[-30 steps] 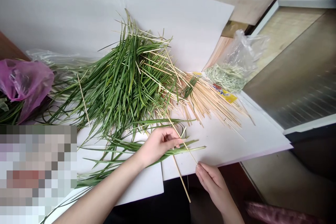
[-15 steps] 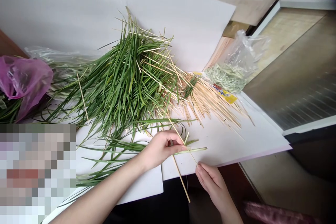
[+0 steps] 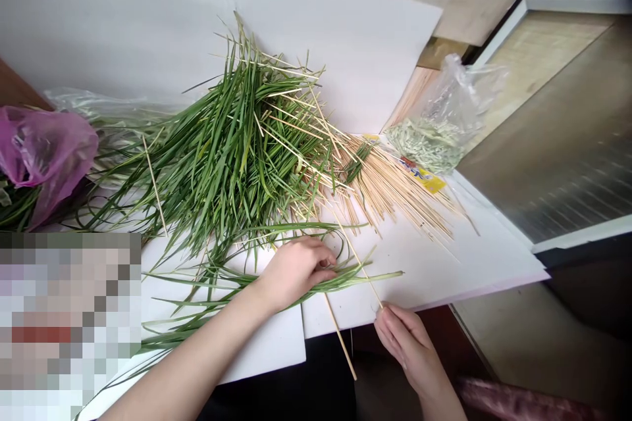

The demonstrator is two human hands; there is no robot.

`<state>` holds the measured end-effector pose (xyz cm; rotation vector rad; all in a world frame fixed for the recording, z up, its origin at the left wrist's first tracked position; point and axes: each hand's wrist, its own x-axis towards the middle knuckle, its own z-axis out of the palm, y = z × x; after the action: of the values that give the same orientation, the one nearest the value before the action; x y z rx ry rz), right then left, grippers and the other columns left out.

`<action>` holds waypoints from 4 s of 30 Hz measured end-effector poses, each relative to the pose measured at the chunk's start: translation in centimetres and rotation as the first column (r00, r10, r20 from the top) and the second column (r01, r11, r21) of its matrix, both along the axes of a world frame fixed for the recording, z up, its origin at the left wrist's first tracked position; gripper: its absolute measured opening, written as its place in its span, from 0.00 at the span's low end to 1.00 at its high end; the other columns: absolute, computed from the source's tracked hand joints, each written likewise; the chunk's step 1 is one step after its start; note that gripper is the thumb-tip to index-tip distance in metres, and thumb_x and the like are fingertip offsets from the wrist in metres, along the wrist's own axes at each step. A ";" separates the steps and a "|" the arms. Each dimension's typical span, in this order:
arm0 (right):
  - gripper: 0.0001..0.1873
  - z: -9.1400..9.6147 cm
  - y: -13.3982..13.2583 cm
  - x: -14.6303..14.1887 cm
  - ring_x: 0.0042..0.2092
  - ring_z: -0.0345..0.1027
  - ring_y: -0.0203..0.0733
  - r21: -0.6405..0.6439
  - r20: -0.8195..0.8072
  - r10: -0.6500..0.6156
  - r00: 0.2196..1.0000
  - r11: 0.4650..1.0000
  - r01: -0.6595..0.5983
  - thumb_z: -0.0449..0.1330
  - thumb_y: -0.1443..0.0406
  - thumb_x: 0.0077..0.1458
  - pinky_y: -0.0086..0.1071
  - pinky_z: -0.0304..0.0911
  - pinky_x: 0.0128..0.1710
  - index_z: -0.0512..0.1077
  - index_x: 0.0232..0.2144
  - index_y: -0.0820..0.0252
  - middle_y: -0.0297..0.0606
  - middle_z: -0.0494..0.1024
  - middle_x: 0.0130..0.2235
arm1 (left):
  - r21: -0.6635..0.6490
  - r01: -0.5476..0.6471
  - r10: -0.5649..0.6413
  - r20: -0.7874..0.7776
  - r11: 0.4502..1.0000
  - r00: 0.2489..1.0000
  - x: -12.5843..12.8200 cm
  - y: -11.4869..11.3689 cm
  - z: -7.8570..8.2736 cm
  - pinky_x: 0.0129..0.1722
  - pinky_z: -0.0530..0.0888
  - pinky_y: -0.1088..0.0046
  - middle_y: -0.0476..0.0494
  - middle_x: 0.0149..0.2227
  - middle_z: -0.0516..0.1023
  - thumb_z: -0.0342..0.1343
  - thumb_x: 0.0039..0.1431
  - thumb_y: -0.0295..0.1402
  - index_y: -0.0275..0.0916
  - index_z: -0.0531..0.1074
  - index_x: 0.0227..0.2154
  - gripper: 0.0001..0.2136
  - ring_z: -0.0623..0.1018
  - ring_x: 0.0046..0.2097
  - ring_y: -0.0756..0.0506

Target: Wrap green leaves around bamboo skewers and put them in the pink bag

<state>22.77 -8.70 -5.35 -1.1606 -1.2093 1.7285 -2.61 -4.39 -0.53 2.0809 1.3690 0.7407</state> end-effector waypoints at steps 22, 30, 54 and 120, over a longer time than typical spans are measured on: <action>0.33 -0.6 0.2 0.8 0.25 0.45 0.37 0.132 0.133 0.120 0.984 0.982 -0.138 0.60 0.41 0.64 0.33 0.43 0.26 0.59 0.20 0.58 0.29 0.54 0.23 | -0.312 -0.129 0.338 0.881 0.941 0.333 -1.5 0.5 1.8 0.37 0.69 0.80 0.49 0.28 0.77 0.68 0.55 0.36 0.36 0.79 0.30 0.08 0.73 0.32 0.53; 0.32 -0.5 0.5 0.9 0.24 0.46 0.37 0.200 0.226 0.177 0.958 0.954 -0.223 0.55 0.43 0.68 0.32 0.39 0.23 0.59 0.21 0.58 0.30 0.55 0.22 | -0.385 -0.032 0.379 0.884 0.922 0.274 -1.3 0.5 1.8 0.26 0.67 0.81 0.50 0.25 0.74 0.70 0.52 0.37 0.34 0.79 0.27 0.11 0.69 0.25 0.55; 0.30 -0.5 0.5 0.8 0.24 0.45 0.37 0.224 0.220 0.182 0.958 0.947 -0.231 0.54 0.47 0.70 0.32 0.39 0.22 0.57 0.21 0.57 0.29 0.53 0.23 | -0.349 -0.107 0.361 0.833 0.931 0.419 -1.7 0.5 1.7 0.28 0.66 0.80 0.50 0.24 0.76 0.69 0.54 0.38 0.35 0.80 0.27 0.10 0.69 0.25 0.55; 0.35 0.2 0.4 1.3 0.24 0.42 0.35 0.040 0.143 0.173 0.974 0.983 -0.180 0.61 0.39 0.61 0.31 0.37 0.22 0.55 0.20 0.57 0.28 0.53 0.22 | -0.364 -0.063 0.360 0.857 0.929 0.368 -0.8 0.4 1.1 0.18 0.61 0.81 0.50 0.23 0.73 0.67 0.56 0.40 0.35 0.78 0.28 0.12 0.65 0.20 0.56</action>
<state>24.03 -8.31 -5.19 -1.1887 -1.4736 1.7559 -3.38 -4.02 0.59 0.8859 0.9512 1.4388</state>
